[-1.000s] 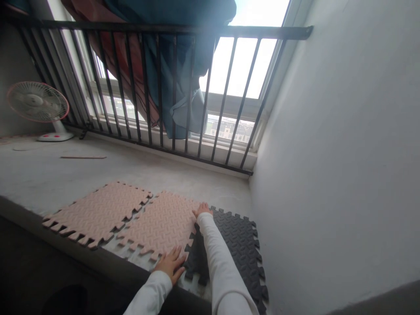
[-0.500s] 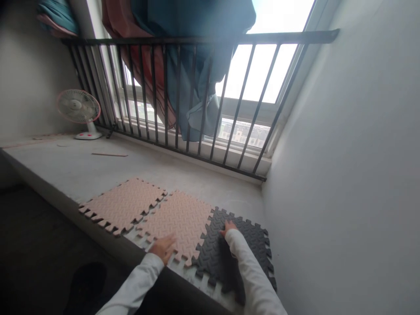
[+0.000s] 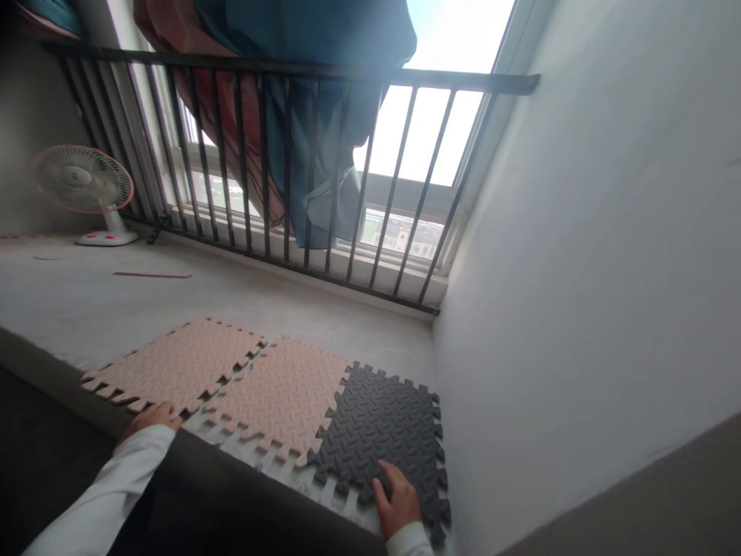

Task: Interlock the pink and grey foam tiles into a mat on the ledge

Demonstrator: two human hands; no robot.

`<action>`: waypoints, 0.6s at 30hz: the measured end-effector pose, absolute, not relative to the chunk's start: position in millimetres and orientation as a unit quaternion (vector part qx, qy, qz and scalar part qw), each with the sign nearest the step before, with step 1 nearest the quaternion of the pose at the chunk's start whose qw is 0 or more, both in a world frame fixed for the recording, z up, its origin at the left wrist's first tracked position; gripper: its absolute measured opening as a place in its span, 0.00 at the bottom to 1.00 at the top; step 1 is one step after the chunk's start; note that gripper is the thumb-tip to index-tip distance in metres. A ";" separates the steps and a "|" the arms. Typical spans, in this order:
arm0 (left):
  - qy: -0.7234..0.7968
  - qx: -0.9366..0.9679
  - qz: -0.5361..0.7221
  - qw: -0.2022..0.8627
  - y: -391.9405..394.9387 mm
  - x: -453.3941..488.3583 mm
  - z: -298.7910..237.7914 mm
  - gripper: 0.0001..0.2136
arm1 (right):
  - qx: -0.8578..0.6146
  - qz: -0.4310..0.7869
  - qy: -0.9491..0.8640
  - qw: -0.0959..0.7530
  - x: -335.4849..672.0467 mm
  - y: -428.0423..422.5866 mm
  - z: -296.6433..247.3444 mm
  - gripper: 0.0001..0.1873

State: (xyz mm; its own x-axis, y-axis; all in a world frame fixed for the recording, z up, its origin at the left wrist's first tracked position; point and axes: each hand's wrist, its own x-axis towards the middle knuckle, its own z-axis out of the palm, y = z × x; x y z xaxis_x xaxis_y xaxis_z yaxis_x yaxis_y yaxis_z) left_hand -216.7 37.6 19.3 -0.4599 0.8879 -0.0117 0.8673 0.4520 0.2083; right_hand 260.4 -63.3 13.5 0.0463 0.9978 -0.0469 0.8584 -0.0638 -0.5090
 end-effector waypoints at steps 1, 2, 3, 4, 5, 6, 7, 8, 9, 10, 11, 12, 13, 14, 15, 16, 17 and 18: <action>0.854 0.508 0.090 0.060 42.2 -211.1 23.8 0.11 | -0.701 0.199 -0.661 0.178 261.5 -69.5 13.5 0.20; 0.860 0.498 0.098 0.057 46.9 -202.2 29.4 0.12 | -0.700 0.199 -0.661 0.181 262.5 -74.6 14.0 0.20; 0.863 0.489 0.121 0.052 51.2 -189.4 35.5 0.13 | -0.701 0.195 -0.660 0.189 263.3 -78.6 14.9 0.20; 0.860 0.483 0.159 0.043 54.9 -172.4 41.6 0.14 | -0.698 0.190 -0.660 0.201 263.6 -81.5 16.4 0.19; 0.848 0.487 0.206 0.036 57.5 -151.3 47.2 0.14 | -0.692 0.184 -0.663 0.220 263.2 -83.5 18.2 0.19; 0.825 0.502 0.258 0.022 58.3 -126.1 51.6 0.13 | -0.682 0.177 -0.667 0.243 262.0 -84.6 20.4 0.19; 0.799 0.518 0.307 0.011 56.8 -97.4 54.5 0.13 | -0.670 0.168 -0.670 0.270 260.0 -85.0 22.7 0.19; 0.773 0.532 0.345 0.008 52.6 -65.9 55.5 0.12 | -0.658 0.158 -0.674 0.296 257.2 -84.7 24.8 0.19; 0.749 0.550 0.370 0.014 45.5 -32.5 54.6 0.12 | -0.647 0.146 -0.675 0.323 253.9 -84.0 26.4 0.19; 0.720 0.575 0.387 0.032 35.6 1.5 52.0 0.11 | -0.643 0.129 -0.670 0.349 250.4 -83.0 27.2 0.19; 0.681 0.610 0.401 0.057 23.6 34.6 48.0 0.12 | -0.645 0.109 -0.658 0.372 247.0 -81.7 27.2 0.19; 0.629 0.655 0.410 0.081 10.3 64.9 43.2 0.15 | -0.652 0.086 -0.644 0.391 244.0 -80.2 26.4 0.19; 0.580 0.694 0.415 0.096 -3.1 90.8 38.3 0.21 | -0.662 0.062 -0.629 0.403 241.7 -78.6 25.0 0.19; 0.537 0.730 0.407 0.113 -15.0 110.6 33.8 0.26 | -0.675 0.039 -0.616 0.404 239.9 -76.9 23.2 0.20; 0.514 0.751 0.393 0.131 -24.4 123.5 30.4 0.28 | -0.692 0.020 -0.605 0.392 238.8 -75.0 21.4 0.20; 0.501 0.771 0.366 0.146 -30.1 128.9 28.3 0.28 | -0.712 0.007 -0.599 0.366 237.9 -72.9 20.1 0.21; 0.506 0.783 0.326 0.156 -31.8 127.3 27.6 0.28 | -0.733 0.001 -0.596 0.328 237.1 -70.3 19.5 0.23; 0.530 0.787 0.273 0.162 -29.6 119.6 27.9 0.28 | -0.755 0.002 -0.592 0.283 236.0 -67.1 19.6 0.24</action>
State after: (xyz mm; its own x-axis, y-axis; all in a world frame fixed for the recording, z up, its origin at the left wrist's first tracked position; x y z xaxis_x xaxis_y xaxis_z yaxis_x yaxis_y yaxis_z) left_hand 119.6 -29.6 27.9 0.2900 0.9218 0.2574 0.7449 -0.3862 0.5440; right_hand 236.0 -67.1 19.6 0.2993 0.8946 0.3320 0.8926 -0.1395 -0.4288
